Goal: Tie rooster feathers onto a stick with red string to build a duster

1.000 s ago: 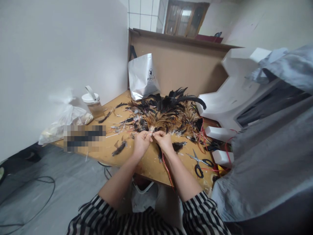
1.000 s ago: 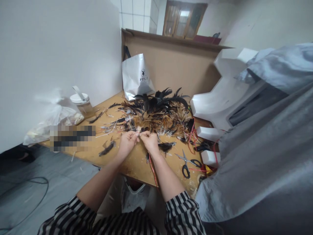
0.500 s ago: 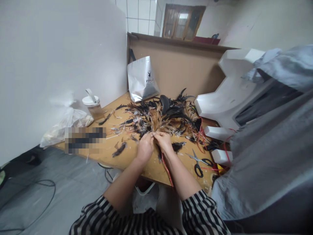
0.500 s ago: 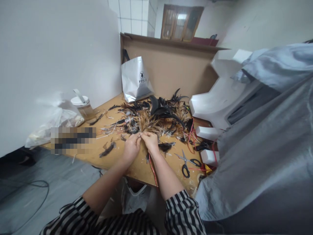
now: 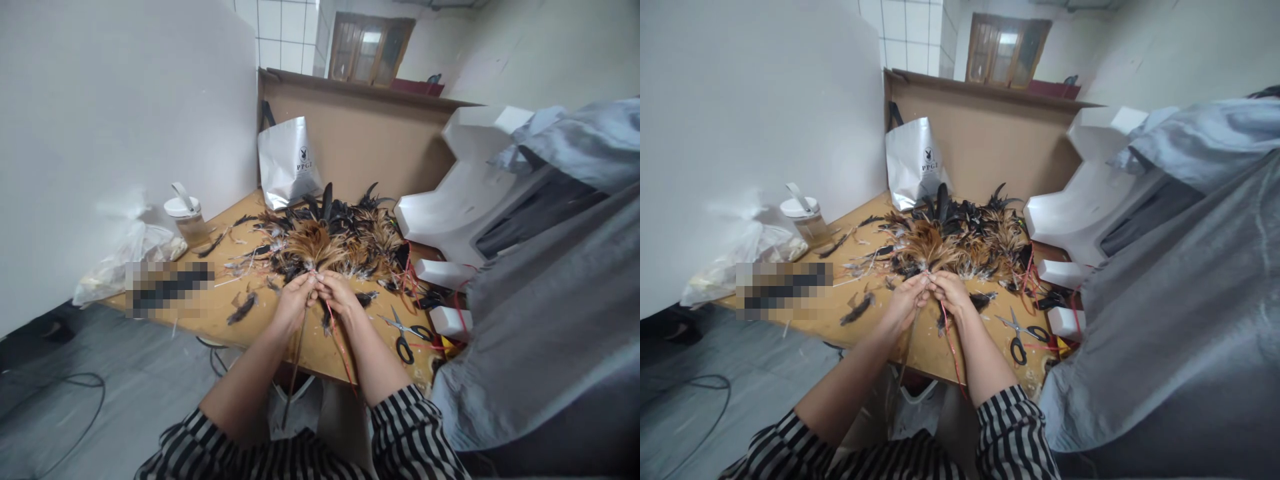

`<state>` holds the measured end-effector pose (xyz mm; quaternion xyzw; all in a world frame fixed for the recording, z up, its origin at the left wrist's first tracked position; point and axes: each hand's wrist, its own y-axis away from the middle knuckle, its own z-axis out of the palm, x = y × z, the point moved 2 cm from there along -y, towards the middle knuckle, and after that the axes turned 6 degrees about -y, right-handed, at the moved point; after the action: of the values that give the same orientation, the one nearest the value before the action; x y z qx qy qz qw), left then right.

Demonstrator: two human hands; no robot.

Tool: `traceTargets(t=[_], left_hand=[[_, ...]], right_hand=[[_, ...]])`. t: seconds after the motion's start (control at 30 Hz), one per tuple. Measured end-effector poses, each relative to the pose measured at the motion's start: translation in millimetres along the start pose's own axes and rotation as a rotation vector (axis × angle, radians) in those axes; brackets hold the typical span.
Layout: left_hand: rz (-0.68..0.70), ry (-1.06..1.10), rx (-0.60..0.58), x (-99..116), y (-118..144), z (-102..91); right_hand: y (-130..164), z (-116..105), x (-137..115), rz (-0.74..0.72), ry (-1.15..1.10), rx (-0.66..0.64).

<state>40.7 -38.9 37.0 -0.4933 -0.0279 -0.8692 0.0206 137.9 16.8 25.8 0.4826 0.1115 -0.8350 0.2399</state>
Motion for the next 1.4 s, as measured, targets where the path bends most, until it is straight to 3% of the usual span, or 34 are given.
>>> traceTargets(t=[0.13,0.37,0.5,0.7,0.83,1.07,1.2,1.4], left_hand=[[0.060,-0.132,0.052,-5,-4,-7.9],[0.133,-0.235,0.193,-14,-10,-16.1],[0.147,-0.225,0.195,-15,-9,-12.5],[0.097,-0.154,0.075,-8,-1,-1.2],[0.076,-0.171,0.095,-9,-3,-3.7],[0.031,-0.197,0.278,-27,-15,-23.2],[0.048,-0.189,0.280,-22,-13,-20.8],[0.047,-0.171,0.253,-12,-16,-13.1]], right_hand=[[-1,3,1,-0.010,0.066,-0.031],[-1,7,3,-0.026,0.112,0.140],[-2,5,3,-0.056,0.085,0.179],[1,2,-2,-0.023,0.011,0.049],[0,-2,-1,-0.016,0.033,-0.002],[-7,-8,10,-0.041,0.202,0.213],[-4,0,9,0.003,0.143,0.181],[0,6,-2,-0.111,0.198,0.207]])
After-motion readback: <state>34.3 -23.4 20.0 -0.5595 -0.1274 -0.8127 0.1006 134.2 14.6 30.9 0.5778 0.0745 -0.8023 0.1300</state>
